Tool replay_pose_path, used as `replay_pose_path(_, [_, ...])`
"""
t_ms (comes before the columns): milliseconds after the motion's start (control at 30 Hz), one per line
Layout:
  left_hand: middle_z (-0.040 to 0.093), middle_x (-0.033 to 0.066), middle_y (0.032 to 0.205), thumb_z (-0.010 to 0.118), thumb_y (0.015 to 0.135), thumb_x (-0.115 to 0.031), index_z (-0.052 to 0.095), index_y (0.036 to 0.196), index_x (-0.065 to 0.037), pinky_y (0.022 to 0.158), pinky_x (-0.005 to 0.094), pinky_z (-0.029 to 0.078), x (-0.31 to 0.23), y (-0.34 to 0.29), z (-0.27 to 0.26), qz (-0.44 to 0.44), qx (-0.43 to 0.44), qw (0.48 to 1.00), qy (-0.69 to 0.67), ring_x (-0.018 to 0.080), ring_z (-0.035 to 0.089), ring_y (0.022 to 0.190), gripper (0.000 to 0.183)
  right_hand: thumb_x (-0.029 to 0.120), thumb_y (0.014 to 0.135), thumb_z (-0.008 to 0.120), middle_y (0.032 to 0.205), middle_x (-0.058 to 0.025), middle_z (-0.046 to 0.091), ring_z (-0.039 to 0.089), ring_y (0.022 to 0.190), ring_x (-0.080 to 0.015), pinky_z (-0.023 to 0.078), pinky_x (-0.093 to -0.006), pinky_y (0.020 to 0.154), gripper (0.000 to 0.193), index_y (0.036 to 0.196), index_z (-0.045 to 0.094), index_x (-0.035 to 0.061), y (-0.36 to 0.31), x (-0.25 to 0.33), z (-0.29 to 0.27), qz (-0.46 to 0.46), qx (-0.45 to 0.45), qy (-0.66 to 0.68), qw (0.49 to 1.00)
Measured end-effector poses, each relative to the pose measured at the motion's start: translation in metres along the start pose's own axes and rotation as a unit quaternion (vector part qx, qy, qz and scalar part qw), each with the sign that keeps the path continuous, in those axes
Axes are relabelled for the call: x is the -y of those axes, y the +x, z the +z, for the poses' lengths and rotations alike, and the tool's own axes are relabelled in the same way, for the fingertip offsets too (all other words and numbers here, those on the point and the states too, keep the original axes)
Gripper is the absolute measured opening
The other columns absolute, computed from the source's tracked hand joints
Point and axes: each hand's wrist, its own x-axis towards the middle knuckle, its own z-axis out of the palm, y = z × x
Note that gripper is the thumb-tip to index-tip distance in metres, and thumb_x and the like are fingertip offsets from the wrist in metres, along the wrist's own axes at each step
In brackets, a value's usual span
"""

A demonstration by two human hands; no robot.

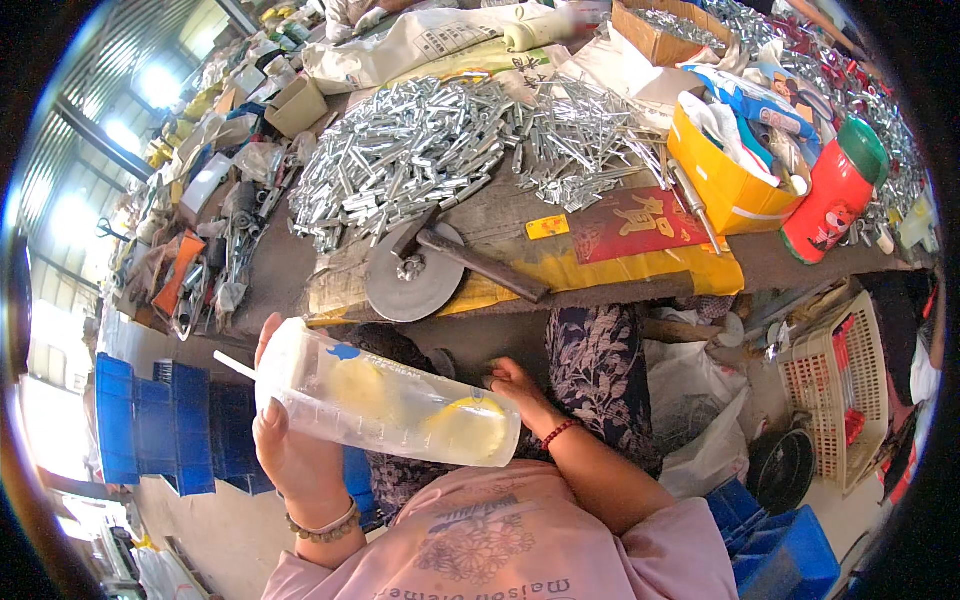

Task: The person sets down a drink cup, then assembles metal parts by inserting metal pins into metal pieces over an anvil plate and placing them into a blue container.

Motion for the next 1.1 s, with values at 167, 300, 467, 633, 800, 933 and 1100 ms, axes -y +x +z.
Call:
replay_pose_path(167, [0.058,0.0181,0.135,0.080,0.078,-0.044,0.025,0.161,-0.002,0.110,0.0428,0.047,-0.002,0.000,0.010,-0.013,0.027,1.000,0.006,0.0296,0.060,0.124,0.108,0.025,0.096,0.066,0.139,-0.0188,0.058,0.058,0.126,-0.0252,0.047,-0.0372,0.106,0.055,0.144,0.052,0.0021,0.067,-0.107,-0.034,0.049,0.060,0.154,0.985])
replay_pose_path(300, [0.054,0.0170,0.137,0.089,0.073,-0.041,0.022,0.162,-0.003,0.107,0.0404,0.048,-0.003,0.003,0.009,0.010,0.040,0.999,0.036,0.0275,0.058,0.126,0.117,0.024,0.099,0.066,0.138,-0.0164,0.060,0.058,0.125,-0.0248,0.047,-0.0381,0.107,0.050,0.143,0.054,0.0034,0.036,-0.065,-0.026,0.058,0.086,0.212,0.972])
replay_pose_path(467, [0.050,0.0186,0.138,0.101,0.063,-0.037,0.020,0.159,-0.001,0.105,0.0447,0.049,-0.002,-0.009,0.000,0.171,0.113,0.959,0.198,0.0296,0.057,0.126,0.130,0.025,0.098,0.071,0.138,-0.0162,0.062,0.060,0.123,-0.0261,0.048,-0.0382,0.107,0.054,0.143,0.054,0.0032,0.040,-0.061,-0.032,0.062,-0.038,0.254,0.964])
replay_pose_path(633, [0.060,0.0348,0.128,0.099,0.070,-0.036,0.050,0.142,-0.006,0.098,0.0487,0.055,-0.022,-0.010,0.010,0.323,0.277,0.857,0.291,0.0433,0.066,0.116,0.092,0.027,0.094,0.075,0.136,-0.0146,0.064,0.061,0.125,-0.0259,0.048,-0.0379,0.105,0.061,0.146,0.054,0.0034,0.024,-0.051,-0.033,-0.029,-0.089,0.021,0.995])
replay_pose_path(800, [0.055,0.0357,0.136,0.087,0.081,-0.032,0.056,0.128,-0.014,0.088,0.0651,0.059,-0.035,-0.031,0.018,0.364,0.309,0.827,0.297,0.0547,0.067,0.111,0.059,0.024,0.093,0.078,0.121,-0.0101,0.070,0.064,0.113,-0.0191,0.053,-0.0348,0.095,0.045,0.130,0.061,0.0043,0.038,-0.061,-0.025,0.029,-0.056,0.137,0.989])
replay_pose_path(933, [0.059,0.0327,0.128,0.082,0.080,-0.026,0.058,0.121,-0.016,0.088,0.0632,0.061,-0.044,-0.043,0.031,0.387,0.280,0.835,0.275,0.0526,0.069,0.106,0.050,0.023,0.096,0.075,0.102,-0.0054,0.071,0.065,0.099,-0.0159,0.054,-0.0343,0.087,0.029,0.116,0.064,0.0056,0.037,-0.042,-0.003,-0.051,-0.045,0.051,0.996])
replay_pose_path(1100, [0.058,0.0250,0.124,0.080,0.082,-0.028,0.056,0.121,-0.018,0.092,0.0594,0.061,-0.048,-0.071,0.057,0.375,0.204,0.869,0.251,0.0510,0.068,0.108,0.046,0.035,0.094,0.077,0.103,-0.0061,0.070,0.063,0.099,-0.0170,0.051,-0.0333,0.086,0.040,0.120,0.066,0.0060,0.029,-0.027,0.001,-0.076,-0.136,-0.104,0.982])
